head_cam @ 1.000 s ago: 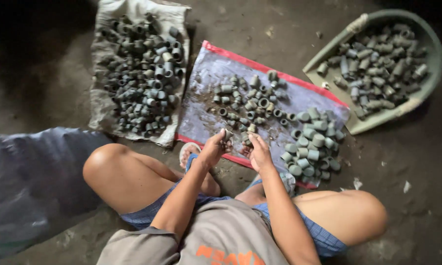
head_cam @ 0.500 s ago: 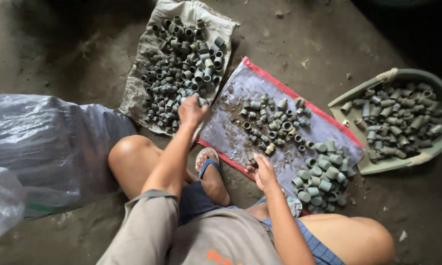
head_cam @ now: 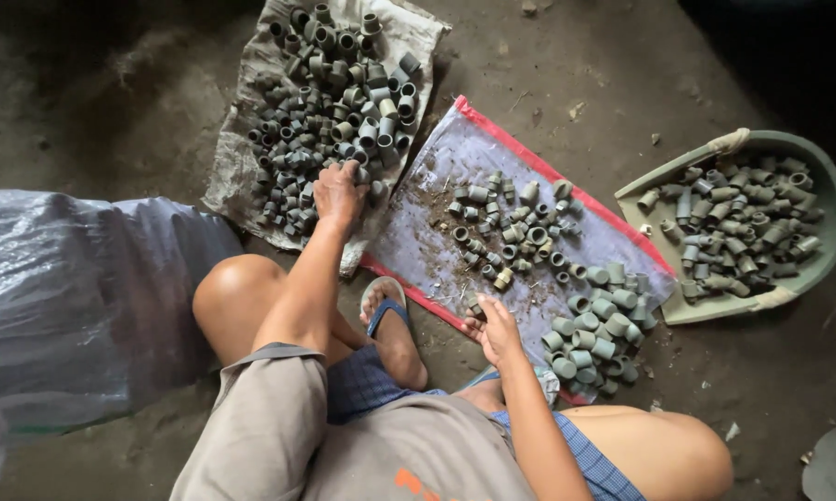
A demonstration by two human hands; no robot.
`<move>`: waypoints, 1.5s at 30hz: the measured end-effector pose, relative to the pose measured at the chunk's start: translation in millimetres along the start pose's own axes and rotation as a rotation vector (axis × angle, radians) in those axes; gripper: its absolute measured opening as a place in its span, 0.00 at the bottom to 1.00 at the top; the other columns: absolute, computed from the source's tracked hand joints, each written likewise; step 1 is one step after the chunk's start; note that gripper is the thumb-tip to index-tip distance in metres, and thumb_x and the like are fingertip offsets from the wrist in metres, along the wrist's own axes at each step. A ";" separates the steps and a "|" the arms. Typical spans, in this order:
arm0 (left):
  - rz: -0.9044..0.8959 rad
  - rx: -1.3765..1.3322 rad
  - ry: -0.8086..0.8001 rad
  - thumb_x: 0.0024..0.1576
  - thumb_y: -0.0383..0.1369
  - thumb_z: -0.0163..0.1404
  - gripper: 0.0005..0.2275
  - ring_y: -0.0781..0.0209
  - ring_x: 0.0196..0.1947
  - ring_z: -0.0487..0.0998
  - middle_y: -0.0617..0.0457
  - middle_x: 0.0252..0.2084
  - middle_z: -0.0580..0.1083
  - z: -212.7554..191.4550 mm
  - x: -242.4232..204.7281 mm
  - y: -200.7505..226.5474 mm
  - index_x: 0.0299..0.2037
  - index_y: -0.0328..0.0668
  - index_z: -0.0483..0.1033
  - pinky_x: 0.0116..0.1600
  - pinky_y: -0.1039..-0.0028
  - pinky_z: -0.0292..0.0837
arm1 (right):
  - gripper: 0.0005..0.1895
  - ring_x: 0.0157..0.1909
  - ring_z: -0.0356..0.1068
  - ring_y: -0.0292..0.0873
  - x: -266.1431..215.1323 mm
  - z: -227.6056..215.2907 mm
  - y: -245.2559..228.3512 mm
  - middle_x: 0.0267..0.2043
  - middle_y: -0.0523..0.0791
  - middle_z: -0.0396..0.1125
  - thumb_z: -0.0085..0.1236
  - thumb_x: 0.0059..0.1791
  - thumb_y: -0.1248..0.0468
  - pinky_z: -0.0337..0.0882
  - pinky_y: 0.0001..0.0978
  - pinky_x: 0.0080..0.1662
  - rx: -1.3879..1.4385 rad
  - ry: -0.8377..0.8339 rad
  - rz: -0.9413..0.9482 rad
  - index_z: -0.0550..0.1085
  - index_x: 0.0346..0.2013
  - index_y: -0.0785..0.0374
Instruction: The person sits on the floor and sorts small cylindrical metal parts by hand. They pick up individual pieces from a central pile on a tarp, inspect them, and place them into separate piles on a sack and a dustpan.
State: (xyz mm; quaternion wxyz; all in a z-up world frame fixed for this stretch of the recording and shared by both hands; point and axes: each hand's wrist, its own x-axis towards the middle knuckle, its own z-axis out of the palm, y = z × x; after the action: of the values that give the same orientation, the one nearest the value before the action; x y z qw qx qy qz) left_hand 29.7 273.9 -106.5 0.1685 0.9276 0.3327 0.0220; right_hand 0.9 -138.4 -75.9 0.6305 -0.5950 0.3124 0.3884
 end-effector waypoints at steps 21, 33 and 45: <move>0.159 -0.126 0.208 0.50 0.37 0.62 0.15 0.42 0.40 0.76 0.48 0.38 0.71 -18.8 17.9 31.9 0.46 0.51 0.76 0.44 0.52 0.74 | 0.10 0.28 0.76 0.43 -1.9 -7.6 9.2 0.36 0.54 0.72 0.56 0.54 0.56 0.84 0.42 0.39 0.024 0.014 0.032 0.74 0.48 0.52; 0.262 0.091 0.181 0.47 0.34 0.64 0.23 0.50 0.46 0.72 0.54 0.42 0.71 -1.6 117.4 55.9 0.53 0.59 0.73 0.45 0.56 0.73 | 0.09 0.31 0.75 0.44 14.9 -26.4 11.5 0.37 0.53 0.71 0.57 0.54 0.56 0.83 0.43 0.43 0.081 0.083 0.108 0.73 0.48 0.51; 0.471 0.041 0.255 0.48 0.39 0.63 0.17 0.47 0.51 0.70 0.49 0.45 0.70 -17.7 111.1 52.7 0.47 0.52 0.76 0.48 0.59 0.69 | 0.05 0.30 0.75 0.44 30.5 -16.6 -0.4 0.34 0.52 0.71 0.57 0.54 0.56 0.83 0.43 0.40 0.134 0.075 0.161 0.72 0.40 0.51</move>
State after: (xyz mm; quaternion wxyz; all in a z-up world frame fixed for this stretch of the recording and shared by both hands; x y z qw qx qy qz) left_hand 145.5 310.5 -80.5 0.0968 0.9723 0.1267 0.1706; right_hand 17.7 -151.3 -103.4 0.6235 -0.5387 0.4078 0.3934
